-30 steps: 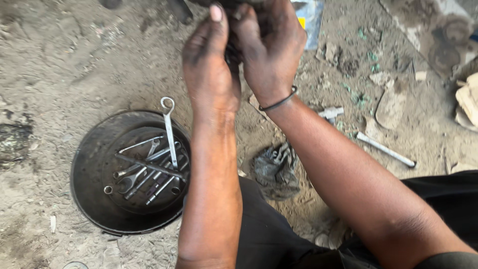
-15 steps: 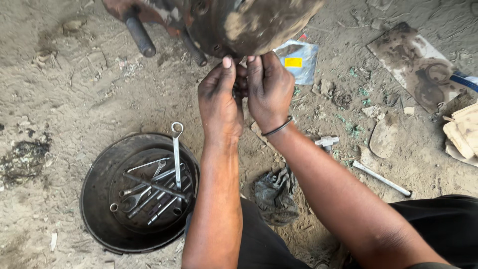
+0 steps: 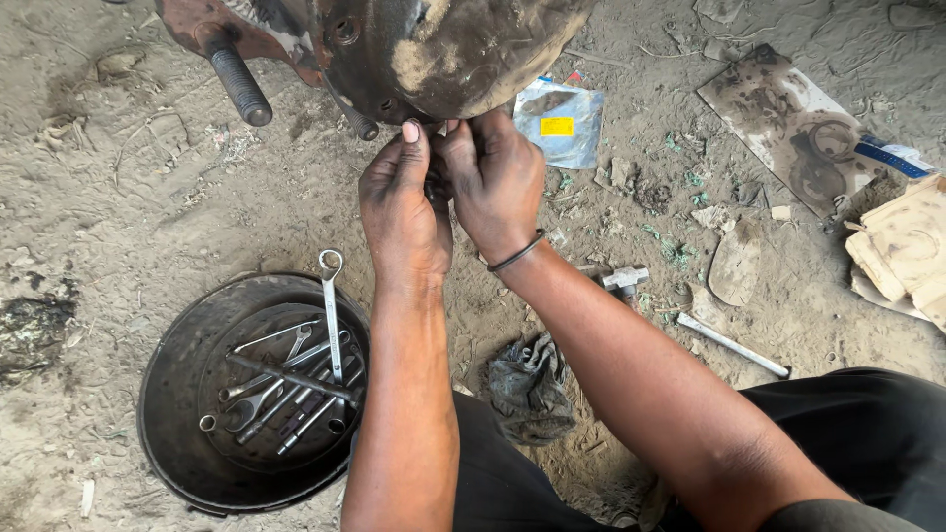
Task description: The person cleans a circular metal part with a rag, then places it onto a larger mechanical assembly. They insert and tighten several bolts by hand to secure the part in place.
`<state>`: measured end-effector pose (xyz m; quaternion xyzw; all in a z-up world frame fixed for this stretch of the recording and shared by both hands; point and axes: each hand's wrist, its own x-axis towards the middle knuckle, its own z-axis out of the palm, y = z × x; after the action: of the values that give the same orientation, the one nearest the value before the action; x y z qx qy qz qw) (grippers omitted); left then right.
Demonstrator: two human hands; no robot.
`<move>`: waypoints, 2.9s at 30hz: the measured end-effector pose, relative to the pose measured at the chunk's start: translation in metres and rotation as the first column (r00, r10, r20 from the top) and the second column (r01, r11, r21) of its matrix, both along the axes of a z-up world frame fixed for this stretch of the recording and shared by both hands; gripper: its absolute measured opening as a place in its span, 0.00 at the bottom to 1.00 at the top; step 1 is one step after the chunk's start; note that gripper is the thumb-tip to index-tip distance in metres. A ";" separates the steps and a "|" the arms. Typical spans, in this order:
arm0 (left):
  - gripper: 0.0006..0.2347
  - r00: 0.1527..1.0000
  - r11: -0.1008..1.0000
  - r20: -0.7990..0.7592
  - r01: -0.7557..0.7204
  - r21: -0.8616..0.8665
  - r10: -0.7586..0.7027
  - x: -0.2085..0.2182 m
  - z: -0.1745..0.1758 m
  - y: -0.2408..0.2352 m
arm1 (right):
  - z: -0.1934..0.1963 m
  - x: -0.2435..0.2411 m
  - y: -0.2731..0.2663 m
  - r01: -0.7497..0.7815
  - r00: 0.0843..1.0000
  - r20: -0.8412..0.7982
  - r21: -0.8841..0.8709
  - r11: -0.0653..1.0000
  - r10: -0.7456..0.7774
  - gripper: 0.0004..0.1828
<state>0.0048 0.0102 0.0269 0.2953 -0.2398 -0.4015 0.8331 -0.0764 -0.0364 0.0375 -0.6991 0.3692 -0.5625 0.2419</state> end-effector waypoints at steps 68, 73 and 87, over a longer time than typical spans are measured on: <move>0.11 0.999 0.999 -0.009 0.040 0.007 -0.039 -0.001 0.005 0.004 | -0.010 0.000 -0.005 -0.302 0.928 0.254 0.079 0.950 0.274 0.11; 0.08 0.992 0.999 -0.112 0.050 -0.009 -0.051 0.000 0.007 0.006 | -0.012 -0.001 -0.011 -0.211 0.971 0.135 0.072 0.975 0.200 0.09; 0.20 0.921 0.957 -0.261 0.278 -0.085 -0.290 0.013 -0.003 0.009 | -0.008 -0.050 0.031 -0.265 0.956 -0.157 -0.119 0.957 0.246 0.11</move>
<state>0.0182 0.0193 0.0236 0.1806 -0.1734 -0.5488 0.7975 -0.1264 -0.0054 0.0292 -0.7941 0.2517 -0.4999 0.2370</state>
